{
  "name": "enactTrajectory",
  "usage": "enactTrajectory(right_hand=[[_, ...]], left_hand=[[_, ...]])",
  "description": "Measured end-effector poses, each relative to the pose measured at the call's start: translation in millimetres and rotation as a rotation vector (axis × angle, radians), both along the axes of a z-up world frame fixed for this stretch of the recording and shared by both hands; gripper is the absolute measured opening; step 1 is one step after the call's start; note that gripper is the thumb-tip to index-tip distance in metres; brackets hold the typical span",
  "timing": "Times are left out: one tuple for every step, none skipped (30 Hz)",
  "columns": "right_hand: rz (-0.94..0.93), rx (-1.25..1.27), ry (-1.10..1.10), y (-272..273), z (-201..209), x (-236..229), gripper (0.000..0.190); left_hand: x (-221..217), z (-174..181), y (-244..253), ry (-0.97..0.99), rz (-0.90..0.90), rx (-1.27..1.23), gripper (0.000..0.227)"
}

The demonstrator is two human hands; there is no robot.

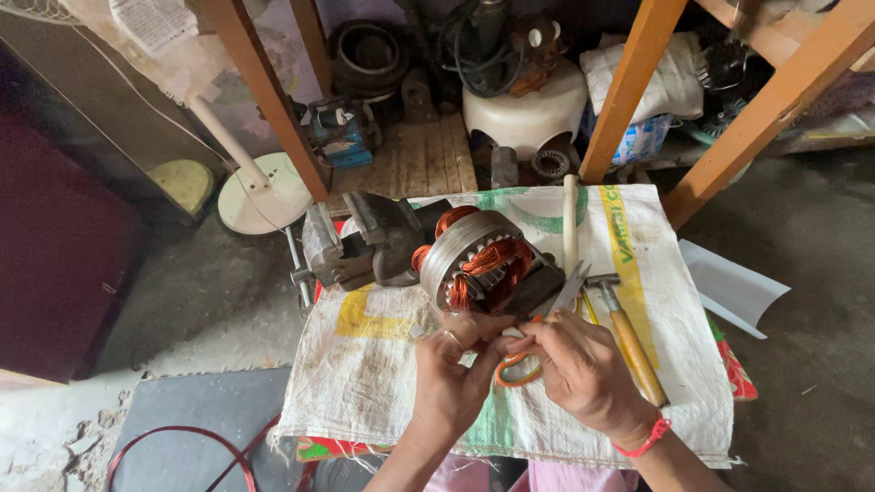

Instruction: The person winds copper wire around a motor stator held in a bench vise. They use a wooden stick to press the wire into the slots and occasionally use scissors to trim the wire. The person continues winding and adjusting the coil throughout the clip.

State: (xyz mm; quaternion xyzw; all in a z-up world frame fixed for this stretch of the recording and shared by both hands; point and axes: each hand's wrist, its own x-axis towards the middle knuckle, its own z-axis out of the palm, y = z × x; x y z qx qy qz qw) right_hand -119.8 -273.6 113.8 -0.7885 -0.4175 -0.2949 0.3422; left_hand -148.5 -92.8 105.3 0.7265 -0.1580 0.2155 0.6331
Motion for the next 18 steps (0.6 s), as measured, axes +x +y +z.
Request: enactTrajectory(right_hand=[[-0.001, -0.012, 0.023, -1, -1, -2, 0.032], [-0.004, -0.023, 0.047, -3, -3, -4, 0.034], [0.028, -0.006, 0.076, -3, -6, -6, 0.034], [0.060, 0.010, 0.105, -3, -8, -8, 0.033], [0.092, 0.026, 0.133, -2, -11, -11, 0.032], [0.068, 0.024, 0.180, 0, -13, -13, 0.027], [0.044, 0.022, 0.226, 3, -17, -15, 0.023], [0.019, 0.018, 0.272, 5, -19, -17, 0.020], [0.006, 0.067, 0.253, 7, -22, -19, 0.021], [-0.007, 0.116, 0.232, 12, -26, -23, 0.022], [-0.021, 0.165, 0.210, 15, -29, -25, 0.023], [-0.031, 0.207, 0.232, 17, -31, -25, 0.023], [-0.042, 0.249, 0.254, 21, -34, -24, 0.023], [-0.055, 0.293, 0.278, 23, -37, -21, 0.022], [-0.018, 0.334, 0.370, 24, -39, -18, 0.019], [0.018, 0.376, 0.462, 23, -40, -15, 0.015], [0.054, 0.418, 0.554, 23, -40, -12, 0.012], [0.036, 0.389, 0.528, 22, -40, -10, 0.013]], left_hand=[[-1, -2, 3, -0.093, 0.023, 0.087, 0.017], [-3, -4, 7, -0.184, 0.043, 0.175, 0.016], [-4, -7, 10, -0.275, 0.062, 0.263, 0.016], [-5, -11, 10, -0.264, 0.054, 0.249, 0.016], [-7, -14, 11, -0.254, 0.046, 0.234, 0.016], [-9, -18, 11, -0.242, 0.040, 0.219, 0.016], [-9, -22, 11, -0.244, 0.059, 0.205, 0.016], [-9, -25, 11, -0.247, 0.077, 0.189, 0.016], [-9, -28, 10, -0.249, 0.094, 0.174, 0.016], [-9, -30, 8, -0.219, 0.101, 0.133, 0.015], [-8, -32, 6, -0.188, 0.108, 0.092, 0.014], [-6, -34, 4, -0.157, 0.117, 0.051, 0.013], [-4, -35, 2, -0.139, 0.122, 0.031, 0.012], [-3, -38, 0, -0.120, 0.126, 0.011, 0.010], [-2, -40, -1, -0.101, 0.130, -0.008, 0.009], [-1, -43, -1, -0.090, 0.123, -0.036, 0.007], [0, -46, -1, -0.078, 0.116, -0.064, 0.005], [1, -50, -1, -0.066, 0.109, -0.093, 0.003]])
